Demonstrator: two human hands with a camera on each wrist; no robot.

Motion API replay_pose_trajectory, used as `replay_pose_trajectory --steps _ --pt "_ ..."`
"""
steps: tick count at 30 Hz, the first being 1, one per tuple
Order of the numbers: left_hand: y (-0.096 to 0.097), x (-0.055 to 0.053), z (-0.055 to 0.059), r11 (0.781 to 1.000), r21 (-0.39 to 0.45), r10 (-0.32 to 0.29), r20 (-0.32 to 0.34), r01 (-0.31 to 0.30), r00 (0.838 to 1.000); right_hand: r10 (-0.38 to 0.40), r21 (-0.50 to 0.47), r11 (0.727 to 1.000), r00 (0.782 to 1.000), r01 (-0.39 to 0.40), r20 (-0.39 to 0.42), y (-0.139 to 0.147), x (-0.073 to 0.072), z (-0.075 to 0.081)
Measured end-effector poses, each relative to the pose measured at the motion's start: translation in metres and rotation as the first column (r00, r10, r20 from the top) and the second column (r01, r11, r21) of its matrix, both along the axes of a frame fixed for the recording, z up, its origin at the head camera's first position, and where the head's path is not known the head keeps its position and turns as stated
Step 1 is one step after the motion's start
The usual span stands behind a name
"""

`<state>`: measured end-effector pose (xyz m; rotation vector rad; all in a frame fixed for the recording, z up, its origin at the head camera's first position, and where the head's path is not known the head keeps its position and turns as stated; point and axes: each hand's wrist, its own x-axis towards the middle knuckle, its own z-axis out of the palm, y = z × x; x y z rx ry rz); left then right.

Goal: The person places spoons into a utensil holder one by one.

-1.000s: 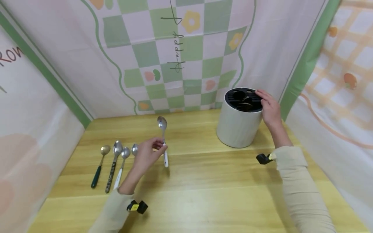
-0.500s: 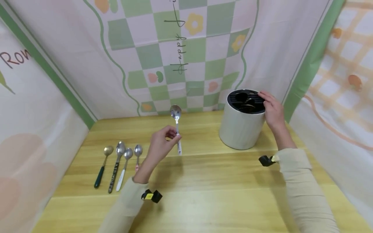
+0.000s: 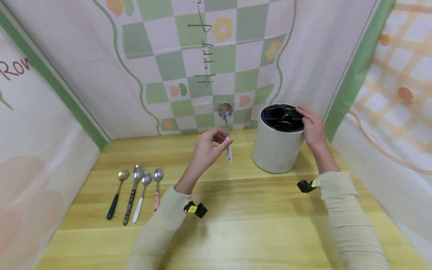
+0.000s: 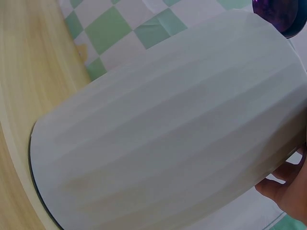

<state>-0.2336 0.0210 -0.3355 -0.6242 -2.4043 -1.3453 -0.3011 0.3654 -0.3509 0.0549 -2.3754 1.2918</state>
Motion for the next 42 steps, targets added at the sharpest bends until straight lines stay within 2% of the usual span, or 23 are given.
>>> replay_pose_trajectory --steps 10,16,23,33,42 --pt "0.027 -0.014 0.020 0.999 -0.013 -0.047 -0.027 0.046 0.999 0.004 0.030 1.000 1.000 -0.004 -0.004 0.000 -0.001 -0.001" --pt "0.037 -0.024 0.026 0.999 -0.013 -0.050 -0.061 0.050 0.997 0.010 0.032 0.999 1.000 -0.010 0.002 -0.001 0.000 -0.002" --pt "0.050 -0.036 0.031 0.998 -0.015 -0.059 -0.052 0.058 0.997 0.006 0.023 1.000 1.000 -0.006 0.006 -0.001 -0.001 -0.001" --pt "0.072 -0.048 0.048 0.998 -0.010 -0.058 -0.146 0.058 0.987 -0.007 0.035 0.999 1.000 0.008 -0.019 0.000 0.000 0.002" --pt "0.090 -0.055 0.061 0.999 0.010 -0.043 -0.191 0.046 0.981 0.003 0.029 1.000 1.000 -0.002 -0.015 -0.001 0.003 0.001"
